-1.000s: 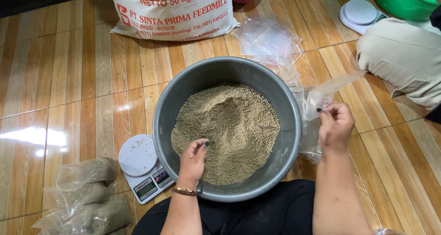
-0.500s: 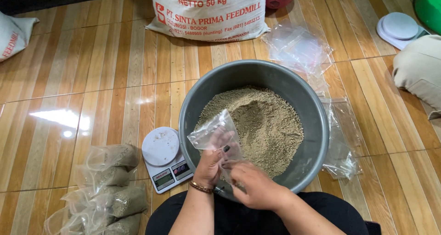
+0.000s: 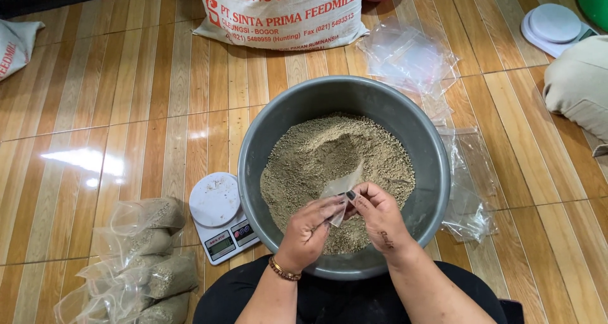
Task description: The person scoops granular feed from a large metal bowl into small plastic bags using a metal spoon. They place each filled bag onto a digital scale to check the weight, then set the bag aside. The process is repeated for multiple bags.
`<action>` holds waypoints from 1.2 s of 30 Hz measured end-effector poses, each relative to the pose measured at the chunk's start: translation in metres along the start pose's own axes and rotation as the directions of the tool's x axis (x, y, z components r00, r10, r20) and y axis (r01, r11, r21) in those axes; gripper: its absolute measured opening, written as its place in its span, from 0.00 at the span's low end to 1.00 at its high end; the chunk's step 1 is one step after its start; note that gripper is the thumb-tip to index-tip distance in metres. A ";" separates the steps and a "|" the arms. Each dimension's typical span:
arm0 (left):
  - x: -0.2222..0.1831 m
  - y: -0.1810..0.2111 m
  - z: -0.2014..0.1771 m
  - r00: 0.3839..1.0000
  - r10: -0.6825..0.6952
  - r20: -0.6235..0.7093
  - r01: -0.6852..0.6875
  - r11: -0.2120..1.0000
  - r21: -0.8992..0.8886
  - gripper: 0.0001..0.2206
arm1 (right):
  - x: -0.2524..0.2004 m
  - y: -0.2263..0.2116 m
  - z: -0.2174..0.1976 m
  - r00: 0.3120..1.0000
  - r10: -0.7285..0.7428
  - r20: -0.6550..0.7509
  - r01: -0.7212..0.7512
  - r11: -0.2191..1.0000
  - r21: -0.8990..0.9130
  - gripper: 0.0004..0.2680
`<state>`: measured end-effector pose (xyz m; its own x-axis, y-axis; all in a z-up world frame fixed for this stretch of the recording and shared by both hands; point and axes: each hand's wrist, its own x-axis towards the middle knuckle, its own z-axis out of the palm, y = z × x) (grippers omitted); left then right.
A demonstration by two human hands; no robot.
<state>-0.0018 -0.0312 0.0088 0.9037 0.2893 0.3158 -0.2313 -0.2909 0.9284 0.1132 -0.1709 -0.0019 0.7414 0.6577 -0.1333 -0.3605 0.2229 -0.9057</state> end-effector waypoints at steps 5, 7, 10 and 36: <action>-0.002 0.003 0.001 0.998 -0.005 0.058 0.020 0.968 -0.251 0.27 | -0.001 0.009 -0.004 0.996 -0.071 0.057 0.074 0.996 -0.050 0.02; -0.005 -0.009 0.000 0.998 -0.042 0.042 0.053 0.947 -0.315 0.24 | 0.001 0.008 -0.002 0.996 -0.051 0.078 0.054 0.998 -0.042 0.01; -0.009 -0.018 0.002 0.991 -0.134 -0.018 0.116 0.912 -0.393 0.15 | 0.000 0.020 -0.002 0.998 -0.012 0.057 0.017 0.996 -0.082 0.03; -0.011 -0.038 0.009 0.798 -0.576 -0.181 0.419 0.744 -0.521 0.07 | -0.006 0.009 0.017 0.993 0.024 0.112 0.027 0.900 -0.435 0.07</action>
<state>0.0005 -0.0311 -0.0315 0.7888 0.5628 -0.2470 0.0185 0.3800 0.9248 0.0964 -0.1606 -0.0027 0.6648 0.7390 -0.1094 -0.0582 -0.0948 -0.9938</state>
